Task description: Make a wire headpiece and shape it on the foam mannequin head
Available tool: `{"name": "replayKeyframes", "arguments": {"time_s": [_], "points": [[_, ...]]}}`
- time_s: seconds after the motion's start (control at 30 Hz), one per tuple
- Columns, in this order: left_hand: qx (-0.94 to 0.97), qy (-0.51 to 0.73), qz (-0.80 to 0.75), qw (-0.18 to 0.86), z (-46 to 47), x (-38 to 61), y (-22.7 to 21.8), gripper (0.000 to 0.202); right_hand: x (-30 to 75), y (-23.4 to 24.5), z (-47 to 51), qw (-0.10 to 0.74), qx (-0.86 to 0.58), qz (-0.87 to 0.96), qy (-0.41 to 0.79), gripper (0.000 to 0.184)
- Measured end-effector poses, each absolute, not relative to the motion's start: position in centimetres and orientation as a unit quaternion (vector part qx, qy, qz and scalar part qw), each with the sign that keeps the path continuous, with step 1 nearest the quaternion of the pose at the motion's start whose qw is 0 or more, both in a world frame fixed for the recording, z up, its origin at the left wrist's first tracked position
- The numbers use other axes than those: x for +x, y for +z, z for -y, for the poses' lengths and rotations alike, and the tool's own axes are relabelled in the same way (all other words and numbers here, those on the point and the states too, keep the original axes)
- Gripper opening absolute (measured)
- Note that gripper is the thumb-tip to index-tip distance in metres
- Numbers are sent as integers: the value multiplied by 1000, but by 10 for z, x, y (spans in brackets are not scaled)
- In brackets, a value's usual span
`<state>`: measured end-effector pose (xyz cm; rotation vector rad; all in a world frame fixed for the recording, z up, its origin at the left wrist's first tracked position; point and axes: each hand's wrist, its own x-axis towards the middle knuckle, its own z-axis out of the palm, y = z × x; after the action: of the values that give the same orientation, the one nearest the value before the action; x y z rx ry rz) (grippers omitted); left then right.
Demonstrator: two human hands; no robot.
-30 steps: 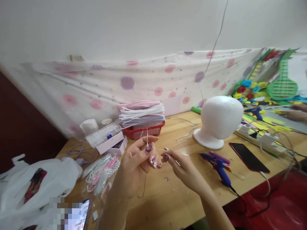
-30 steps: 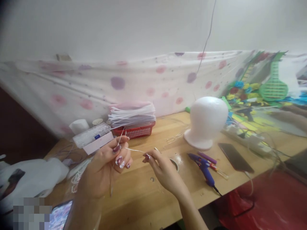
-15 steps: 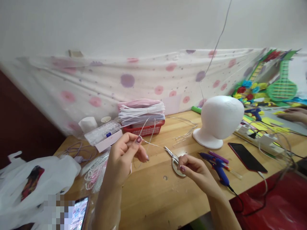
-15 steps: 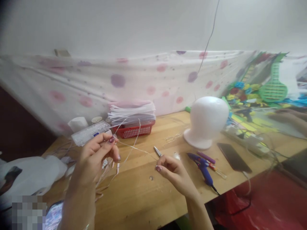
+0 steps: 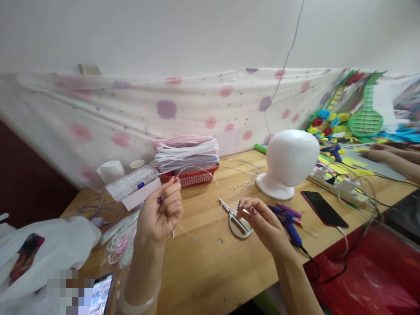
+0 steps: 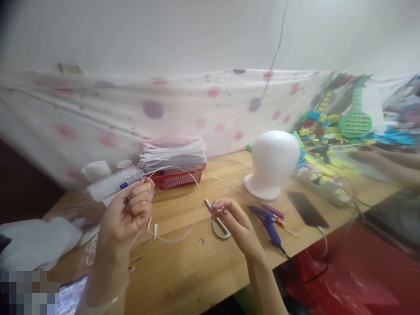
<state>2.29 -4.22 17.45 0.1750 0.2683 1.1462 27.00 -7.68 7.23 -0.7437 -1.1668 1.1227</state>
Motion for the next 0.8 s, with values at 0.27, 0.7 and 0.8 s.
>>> {"name": "replayKeyframes", "arguments": {"time_s": [0.27, 0.7, 0.8], "points": [[60, 557, -113, 820, 42, 29, 173, 38, 286, 79, 87, 661, -238, 463, 540, 40], [1, 502, -53, 863, 56, 34, 175, 31, 281, 92, 108, 684, -195, 489, 505, 36], [-58, 488, -28, 870, 56, 34, 176, 27, 292, 96, 109, 677, -231, 488, 501, 30]]}}
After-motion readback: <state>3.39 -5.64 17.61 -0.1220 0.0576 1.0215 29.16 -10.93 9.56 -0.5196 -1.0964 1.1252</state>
